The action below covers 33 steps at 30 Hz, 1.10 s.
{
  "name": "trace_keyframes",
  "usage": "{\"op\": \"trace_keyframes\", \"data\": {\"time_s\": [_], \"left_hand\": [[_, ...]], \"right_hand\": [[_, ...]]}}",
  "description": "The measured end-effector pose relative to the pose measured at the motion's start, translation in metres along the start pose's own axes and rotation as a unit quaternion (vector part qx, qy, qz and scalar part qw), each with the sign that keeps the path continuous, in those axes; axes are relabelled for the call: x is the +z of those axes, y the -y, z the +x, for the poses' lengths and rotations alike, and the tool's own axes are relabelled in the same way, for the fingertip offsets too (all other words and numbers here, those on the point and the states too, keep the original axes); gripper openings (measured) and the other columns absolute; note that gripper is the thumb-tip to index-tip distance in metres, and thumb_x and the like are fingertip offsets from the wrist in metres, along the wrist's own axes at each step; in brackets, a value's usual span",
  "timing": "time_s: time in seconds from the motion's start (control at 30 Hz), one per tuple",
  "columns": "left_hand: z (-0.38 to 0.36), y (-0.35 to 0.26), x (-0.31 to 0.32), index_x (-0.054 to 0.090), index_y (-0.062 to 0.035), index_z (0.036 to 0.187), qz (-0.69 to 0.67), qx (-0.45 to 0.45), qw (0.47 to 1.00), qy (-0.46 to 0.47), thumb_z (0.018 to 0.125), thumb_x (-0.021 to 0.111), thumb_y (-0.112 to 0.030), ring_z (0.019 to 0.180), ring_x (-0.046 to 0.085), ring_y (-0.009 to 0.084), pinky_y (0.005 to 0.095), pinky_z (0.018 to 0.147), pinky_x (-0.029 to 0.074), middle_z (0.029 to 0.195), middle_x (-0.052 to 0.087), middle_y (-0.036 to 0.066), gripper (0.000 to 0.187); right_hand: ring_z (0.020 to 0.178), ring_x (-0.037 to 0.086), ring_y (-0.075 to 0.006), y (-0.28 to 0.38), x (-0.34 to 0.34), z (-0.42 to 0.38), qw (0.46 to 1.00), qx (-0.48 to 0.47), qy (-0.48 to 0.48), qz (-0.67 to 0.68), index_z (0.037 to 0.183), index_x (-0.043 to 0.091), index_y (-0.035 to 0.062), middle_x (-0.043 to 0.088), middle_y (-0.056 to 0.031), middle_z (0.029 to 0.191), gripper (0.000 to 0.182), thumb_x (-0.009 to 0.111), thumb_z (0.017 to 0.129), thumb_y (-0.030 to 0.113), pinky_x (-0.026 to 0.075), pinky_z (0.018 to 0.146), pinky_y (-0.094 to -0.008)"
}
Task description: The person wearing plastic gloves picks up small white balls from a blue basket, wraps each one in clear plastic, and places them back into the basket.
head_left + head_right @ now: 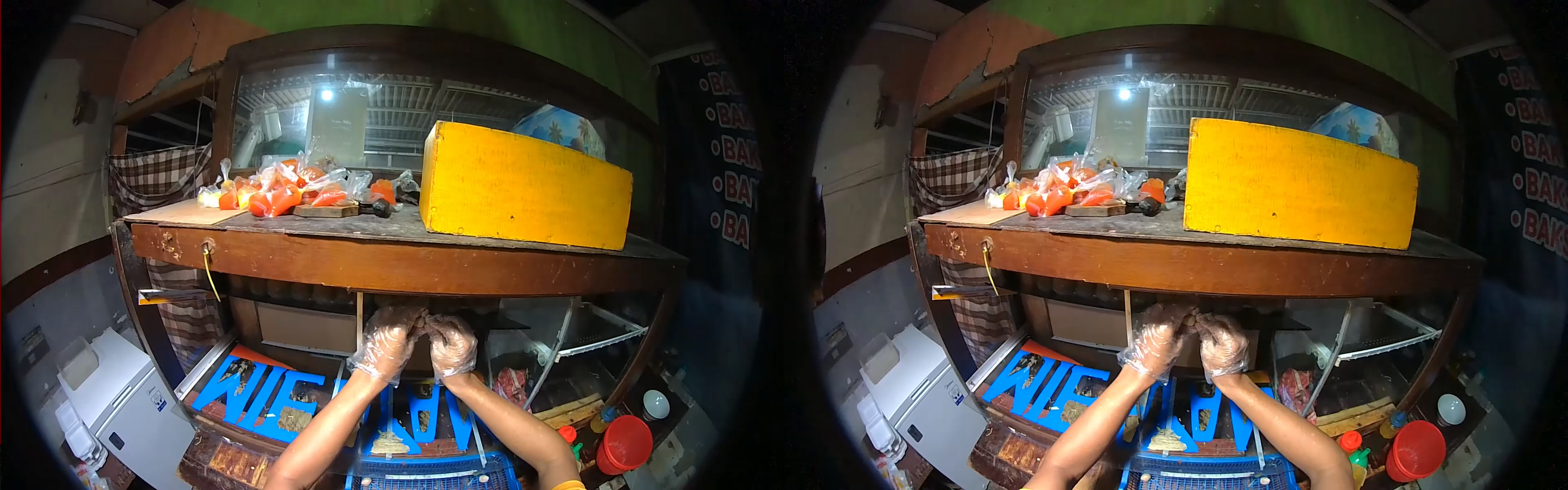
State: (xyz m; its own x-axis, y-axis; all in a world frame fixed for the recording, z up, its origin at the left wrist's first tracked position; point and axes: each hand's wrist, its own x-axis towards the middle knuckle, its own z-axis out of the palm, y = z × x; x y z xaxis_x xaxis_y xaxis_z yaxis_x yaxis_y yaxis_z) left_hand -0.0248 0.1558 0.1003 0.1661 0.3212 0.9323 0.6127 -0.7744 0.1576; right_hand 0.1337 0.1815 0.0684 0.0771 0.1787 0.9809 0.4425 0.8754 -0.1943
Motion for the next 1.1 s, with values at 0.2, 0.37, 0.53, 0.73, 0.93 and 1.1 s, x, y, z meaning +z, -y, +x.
{"op": "trace_keyframes", "data": {"time_s": [0.2, 0.37, 0.53, 0.73, 0.93, 1.1], "left_hand": [[-0.005, 0.016, 0.018, 0.074, -0.0093, 0.118, 0.069, 0.019, 0.997, -0.029, 0.086, 0.076, -0.008, 0.093, 0.069, 0.0413, 0.0525, 0.081, 0.056, 0.102, 0.073, 0.018, 0.032], [-0.01, 0.02, 0.022, 0.074, -0.0088, 0.115, 0.075, 0.006, 0.997, 0.0, 0.087, 0.073, -0.008, 0.093, 0.068, 0.0415, 0.0534, 0.08, 0.056, 0.101, 0.073, 0.019, 0.028], [-0.013, 0.017, 0.031, 0.074, -0.0081, 0.105, 0.166, -0.004, 0.986, 0.025, 0.088, 0.073, -0.014, 0.099, 0.066, 0.041, 0.0533, 0.083, 0.054, 0.103, 0.071, 0.019, 0.018], [-0.007, 0.005, 0.033, 0.076, -0.0085, 0.104, 0.238, -0.033, 0.971, -0.001, 0.087, 0.077, -0.021, 0.098, 0.065, 0.0406, 0.0535, 0.083, 0.054, 0.103, 0.071, 0.019, 0.021], [0.003, -0.001, 0.026, 0.079, -0.0078, 0.099, 0.088, -0.043, 0.994, -0.053, 0.087, 0.079, -0.022, 0.093, 0.068, 0.0412, 0.0547, 0.081, 0.055, 0.097, 0.075, 0.018, 0.018], [0.002, -0.021, 0.009, 0.077, -0.0093, 0.107, 0.101, -0.068, 0.993, -0.009, 0.082, 0.077, -0.014, 0.094, 0.069, 0.037, 0.0511, 0.088, 0.054, 0.098, 0.077, 0.014, 0.025]], "right_hand": [[0.086, 0.073, -0.035, -0.001, 0.002, 0.004, 0.989, -0.048, 0.002, -0.142, 0.089, 0.078, 0.0097, 0.078, -0.0124, 0.094, 0.016, 0.081, 0.077, 0.0, 0.059, 0.079, -0.046], [0.086, 0.073, -0.0354, -0.006, 0.005, 0.003, 0.986, -0.061, 0.005, -0.154, 0.09, 0.079, 0.009, 0.078, -0.0123, 0.095, 0.014, 0.079, 0.078, 0.001, 0.058, 0.078, -0.047], [0.088, 0.073, -0.0363, 0.0, 0.0, 0.004, 0.986, -0.056, 0.019, -0.158, 0.093, 0.081, 0.0084, 0.078, -0.0129, 0.095, 0.016, 0.076, 0.08, 0.002, 0.059, 0.081, -0.0475], [0.093, 0.073, -0.0365, 0.007, -0.012, 0.0, 0.984, -0.024, 0.054, -0.17, 0.096, 0.082, 0.0067, 0.078, -0.0145, 0.1, 0.019, 0.073, 0.08, 0.003, 0.059, 0.086, -0.0479], [0.107, 0.072, -0.0395, 0.013, -0.031, -0.006, 0.976, 0.014, 0.107, -0.189, 0.102, 0.081, 0.0049, 0.077, -0.0176, 0.112, 0.022, 0.072, 0.082, 0.007, 0.057, 0.097, -0.0497], [0.112, 0.07, -0.0397, 0.02, -0.045, -0.005, 0.971, 0.029, 0.144, -0.188, 0.107, 0.08, 0.0046, 0.076, -0.018, 0.118, 0.025, 0.073, 0.084, 0.012, 0.056, 0.101, -0.0498]]}}
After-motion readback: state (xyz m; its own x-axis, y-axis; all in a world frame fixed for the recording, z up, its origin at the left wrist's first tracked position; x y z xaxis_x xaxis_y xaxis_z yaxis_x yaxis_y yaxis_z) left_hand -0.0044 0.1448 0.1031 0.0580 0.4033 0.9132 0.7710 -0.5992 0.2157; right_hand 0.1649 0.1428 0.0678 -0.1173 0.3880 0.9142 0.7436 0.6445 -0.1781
